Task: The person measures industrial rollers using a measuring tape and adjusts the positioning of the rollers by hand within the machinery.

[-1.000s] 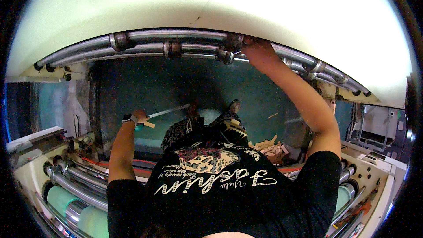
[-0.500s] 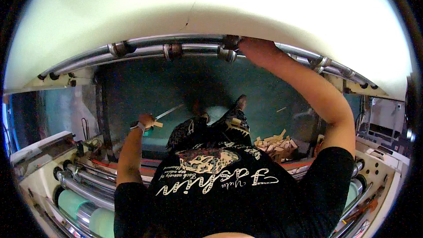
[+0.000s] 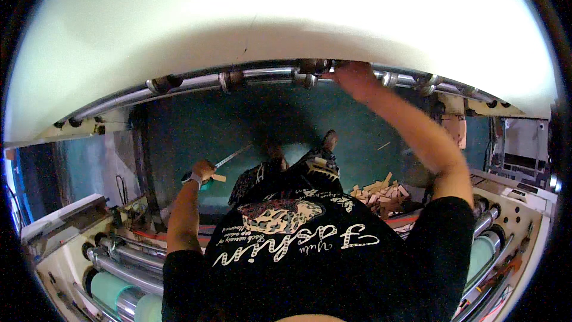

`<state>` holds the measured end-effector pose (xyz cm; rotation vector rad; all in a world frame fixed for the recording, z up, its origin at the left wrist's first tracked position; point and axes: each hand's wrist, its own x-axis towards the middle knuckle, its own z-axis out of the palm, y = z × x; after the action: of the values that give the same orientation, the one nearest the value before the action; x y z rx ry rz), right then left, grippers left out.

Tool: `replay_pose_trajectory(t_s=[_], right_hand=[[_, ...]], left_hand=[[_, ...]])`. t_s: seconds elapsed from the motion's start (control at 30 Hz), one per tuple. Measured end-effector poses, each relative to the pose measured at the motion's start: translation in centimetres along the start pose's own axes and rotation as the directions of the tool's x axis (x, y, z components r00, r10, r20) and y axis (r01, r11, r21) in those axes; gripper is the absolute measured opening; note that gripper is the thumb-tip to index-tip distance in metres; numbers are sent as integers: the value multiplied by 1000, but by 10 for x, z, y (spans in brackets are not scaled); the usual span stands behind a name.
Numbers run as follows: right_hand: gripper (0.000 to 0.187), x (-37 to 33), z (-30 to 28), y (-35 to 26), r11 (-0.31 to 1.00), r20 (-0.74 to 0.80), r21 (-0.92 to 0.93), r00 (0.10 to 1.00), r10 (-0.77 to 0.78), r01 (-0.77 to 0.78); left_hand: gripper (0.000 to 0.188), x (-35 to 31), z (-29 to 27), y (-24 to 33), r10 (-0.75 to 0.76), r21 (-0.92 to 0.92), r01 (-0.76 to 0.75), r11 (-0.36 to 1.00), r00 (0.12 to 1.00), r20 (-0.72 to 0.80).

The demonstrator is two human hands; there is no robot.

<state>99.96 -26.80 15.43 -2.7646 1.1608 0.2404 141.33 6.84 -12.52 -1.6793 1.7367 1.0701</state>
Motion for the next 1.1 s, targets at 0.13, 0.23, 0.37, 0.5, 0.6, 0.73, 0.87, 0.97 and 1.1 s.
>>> replay_pose_trajectory(t_s=[0.13,0.23,0.37,0.5,0.6,0.73,0.87,0.97,1.1], right_hand=[[47,-3,101,-27,735,-116,670,963,243,-105],[55,36,142,-107,-468,43,856,872,488,220],[33,53,125,-145,-638,29,575,766,642,512],[24,70,132,-143,-500,125,771,678,725,393],[23,66,51,-153,-894,627,397,649,430,208],[24,58,78,-146,-869,482,435,755,445,236],[31,47,133,-107,-412,-81,882,936,344,228],[35,37,132,-88,115,-137,987,970,201,116],[33,33,114,-81,-258,-178,953,983,-53,159]], left_hand=[[23,13,25,-1,116,345,-77,935,989,-94],[20,-4,-18,31,65,368,-14,930,990,-126],[19,-42,-37,44,-45,4,46,999,990,-134],[23,-63,-35,49,-175,-223,157,962,983,-62],[28,-63,32,20,-100,-258,63,964,986,-132],[34,-78,-27,48,-174,-346,236,908,964,201],[33,-67,-56,47,-180,-552,156,819,984,12],[25,-66,-101,80,-222,-569,154,808,974,-52],[28,-45,-129,99,-165,-658,94,747,985,-46]])
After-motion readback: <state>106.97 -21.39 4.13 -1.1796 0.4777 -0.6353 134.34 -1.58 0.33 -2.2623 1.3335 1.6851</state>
